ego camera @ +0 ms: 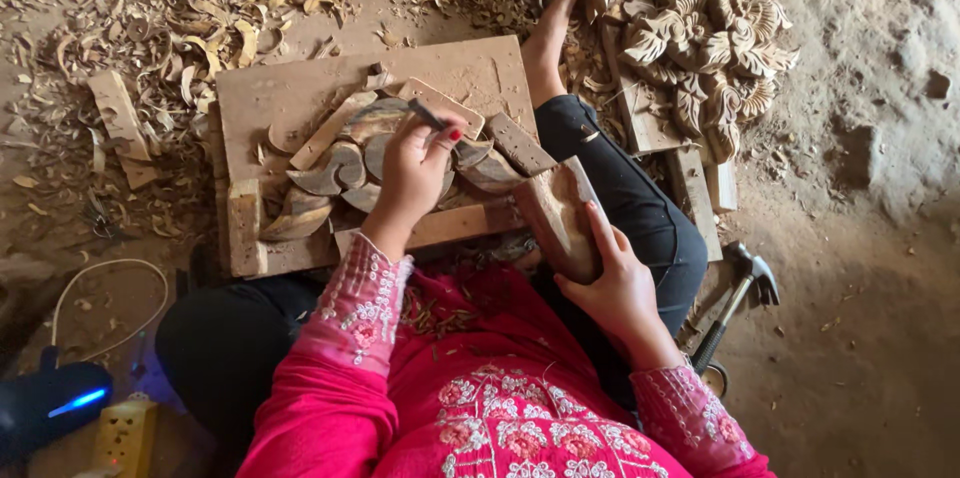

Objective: The person carves a decorative floral pattern into a rectangular wooden board using a chisel and a wooden mallet. They repeatedly strike the chisel to shape the wood, creating a raised relief design.

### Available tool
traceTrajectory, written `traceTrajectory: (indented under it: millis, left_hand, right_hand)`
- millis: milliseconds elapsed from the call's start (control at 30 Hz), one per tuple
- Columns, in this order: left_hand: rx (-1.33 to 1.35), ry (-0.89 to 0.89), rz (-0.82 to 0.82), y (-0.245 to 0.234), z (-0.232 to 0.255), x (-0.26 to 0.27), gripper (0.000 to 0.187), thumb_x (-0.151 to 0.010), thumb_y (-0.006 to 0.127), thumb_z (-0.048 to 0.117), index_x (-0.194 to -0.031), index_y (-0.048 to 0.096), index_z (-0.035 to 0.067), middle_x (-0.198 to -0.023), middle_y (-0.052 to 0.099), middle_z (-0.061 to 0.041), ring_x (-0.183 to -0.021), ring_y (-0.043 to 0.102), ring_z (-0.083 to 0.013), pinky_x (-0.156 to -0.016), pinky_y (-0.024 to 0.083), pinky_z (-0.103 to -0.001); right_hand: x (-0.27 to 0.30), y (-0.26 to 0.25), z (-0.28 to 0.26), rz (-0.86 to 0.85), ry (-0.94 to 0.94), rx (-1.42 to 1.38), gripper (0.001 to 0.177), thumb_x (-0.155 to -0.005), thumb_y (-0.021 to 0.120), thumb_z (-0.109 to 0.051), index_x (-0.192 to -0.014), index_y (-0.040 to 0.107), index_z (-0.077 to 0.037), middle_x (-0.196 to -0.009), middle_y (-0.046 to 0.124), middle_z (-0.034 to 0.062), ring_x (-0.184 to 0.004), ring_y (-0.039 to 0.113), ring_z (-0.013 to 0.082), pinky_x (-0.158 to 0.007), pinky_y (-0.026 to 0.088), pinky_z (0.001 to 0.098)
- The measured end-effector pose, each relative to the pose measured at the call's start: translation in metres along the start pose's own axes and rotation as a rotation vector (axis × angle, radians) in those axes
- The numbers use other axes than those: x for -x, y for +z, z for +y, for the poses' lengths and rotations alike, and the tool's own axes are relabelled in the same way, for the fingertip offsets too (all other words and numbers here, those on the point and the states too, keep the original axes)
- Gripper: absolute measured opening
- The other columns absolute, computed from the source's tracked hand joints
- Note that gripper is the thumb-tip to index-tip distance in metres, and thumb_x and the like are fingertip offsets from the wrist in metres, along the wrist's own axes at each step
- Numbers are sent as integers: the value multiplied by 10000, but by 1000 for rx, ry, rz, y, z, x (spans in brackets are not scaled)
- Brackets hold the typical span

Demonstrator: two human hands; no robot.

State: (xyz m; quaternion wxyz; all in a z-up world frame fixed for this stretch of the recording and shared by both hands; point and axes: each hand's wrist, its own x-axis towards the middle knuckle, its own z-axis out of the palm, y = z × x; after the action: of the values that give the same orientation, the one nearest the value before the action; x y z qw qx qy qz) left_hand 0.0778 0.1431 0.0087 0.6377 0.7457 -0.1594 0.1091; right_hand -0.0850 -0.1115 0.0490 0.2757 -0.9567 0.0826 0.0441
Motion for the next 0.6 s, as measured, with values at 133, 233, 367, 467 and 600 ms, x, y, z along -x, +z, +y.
traceTrajectory:
  millis: [133,233,367,467,600]
  left_hand:
    - [-285,-80,-79,-16,-3,1,55,-995,703,132,-1033,687,96,-806,714,-86,-692,709,-222,-612,525,-347]
    - [-357,76,-44,-21,0,5,104,-1006,695,102,-1051,614,55,-828,691,-108,-713,692,-307,-621,520,-399]
    - [-408,202,-128,-21,4,8,107,-992,672,73,-1047,587,38,-914,705,-136,-757,691,-341,-641,527,-432]
    - [-407,237,-146,-20,5,7,107,-994,668,70,-1040,578,37,-936,707,-130,-779,692,-340,-661,534,-429]
    - [-451,264,-160,-20,3,11,97,-984,668,76,-1012,577,59,-900,695,-107,-777,687,-331,-682,540,-426]
  right_hand:
    - [-1,1,1,-6,9,10,1102,-607,883,-360,-1567,352,-258,-1417,579,164,-1086,687,384,-874,574,431]
    - [0,1,3,4,-5,16,1101,-609,882,-364,-1568,352,-254,-1422,578,167,-1085,687,386,-870,576,434]
    - [-1,3,4,6,-12,22,1100,-607,883,-369,-1562,351,-249,-1425,577,167,-1078,690,387,-862,578,435]
    - [-2,2,5,-7,3,11,1103,-605,885,-360,-1566,353,-250,-1418,572,173,-1067,691,389,-867,578,433]
    - [1,4,8,-2,-5,17,1095,-610,884,-363,-1563,358,-249,-1423,575,169,-1073,691,386,-864,577,433]
